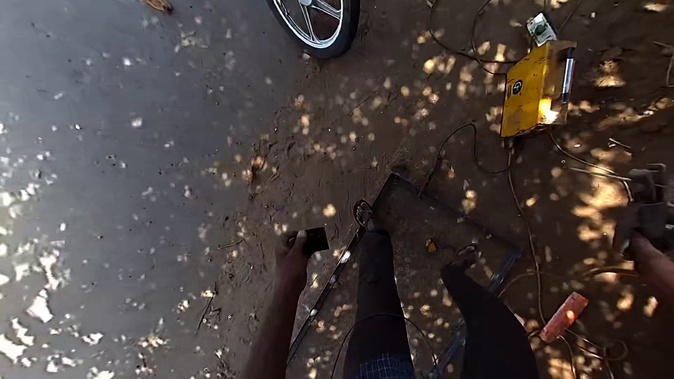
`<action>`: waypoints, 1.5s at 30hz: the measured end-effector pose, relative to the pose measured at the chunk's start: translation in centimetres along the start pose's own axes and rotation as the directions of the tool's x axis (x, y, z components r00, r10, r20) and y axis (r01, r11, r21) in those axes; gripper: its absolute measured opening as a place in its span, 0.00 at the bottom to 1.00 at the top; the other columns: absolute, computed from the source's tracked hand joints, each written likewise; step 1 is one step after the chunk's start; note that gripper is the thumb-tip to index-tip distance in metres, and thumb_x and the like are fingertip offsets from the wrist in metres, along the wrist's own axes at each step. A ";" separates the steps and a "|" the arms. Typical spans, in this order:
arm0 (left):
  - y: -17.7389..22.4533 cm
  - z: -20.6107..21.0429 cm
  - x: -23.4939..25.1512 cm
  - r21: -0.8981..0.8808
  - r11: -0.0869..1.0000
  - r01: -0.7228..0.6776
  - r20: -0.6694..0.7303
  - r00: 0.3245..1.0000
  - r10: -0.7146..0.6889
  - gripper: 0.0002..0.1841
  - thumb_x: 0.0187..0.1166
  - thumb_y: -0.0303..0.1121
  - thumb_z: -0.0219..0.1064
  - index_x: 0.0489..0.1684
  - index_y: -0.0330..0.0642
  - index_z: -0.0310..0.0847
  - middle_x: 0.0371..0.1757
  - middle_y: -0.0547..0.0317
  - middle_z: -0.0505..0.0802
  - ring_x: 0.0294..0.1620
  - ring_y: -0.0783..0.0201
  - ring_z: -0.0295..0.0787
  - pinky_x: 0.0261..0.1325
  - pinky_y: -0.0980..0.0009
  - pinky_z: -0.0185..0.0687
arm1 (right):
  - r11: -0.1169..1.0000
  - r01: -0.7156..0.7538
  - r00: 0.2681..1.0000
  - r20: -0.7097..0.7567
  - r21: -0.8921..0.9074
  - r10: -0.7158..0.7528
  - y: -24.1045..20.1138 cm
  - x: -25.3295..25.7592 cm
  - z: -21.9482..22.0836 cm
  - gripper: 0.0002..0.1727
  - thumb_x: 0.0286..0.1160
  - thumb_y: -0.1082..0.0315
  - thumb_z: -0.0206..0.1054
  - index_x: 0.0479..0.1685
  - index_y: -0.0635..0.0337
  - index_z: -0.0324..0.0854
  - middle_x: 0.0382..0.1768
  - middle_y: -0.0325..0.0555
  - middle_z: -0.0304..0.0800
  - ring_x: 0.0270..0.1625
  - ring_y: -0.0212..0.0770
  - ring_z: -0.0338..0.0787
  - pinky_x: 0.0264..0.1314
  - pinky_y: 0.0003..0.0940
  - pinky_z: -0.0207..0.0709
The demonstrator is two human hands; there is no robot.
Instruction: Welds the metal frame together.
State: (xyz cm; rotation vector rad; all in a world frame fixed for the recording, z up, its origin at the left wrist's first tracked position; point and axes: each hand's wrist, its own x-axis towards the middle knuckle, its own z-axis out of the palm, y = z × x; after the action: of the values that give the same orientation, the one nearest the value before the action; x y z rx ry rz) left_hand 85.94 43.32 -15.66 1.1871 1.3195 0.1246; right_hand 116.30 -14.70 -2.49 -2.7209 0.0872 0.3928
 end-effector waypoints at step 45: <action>-3.9 30.8 15.6 -0.156 0.963 -0.219 0.286 0.923 0.256 0.15 0.90 0.25 0.56 0.69 0.33 0.77 0.53 0.43 0.90 0.42 0.50 0.95 0.41 0.53 0.98 | 0.995 -0.021 0.898 0.439 0.100 -0.025 -6.0 13.8 61.5 0.30 0.81 0.52 0.69 0.78 0.53 0.68 0.46 0.54 0.92 0.49 0.54 0.94 0.52 0.59 0.86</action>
State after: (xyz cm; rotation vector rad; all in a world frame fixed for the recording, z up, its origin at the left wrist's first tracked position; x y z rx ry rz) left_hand 113.12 33.68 -35.11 1.2053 0.8832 0.1873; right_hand 114.22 14.46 -58.70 -2.4630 -0.0204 0.9640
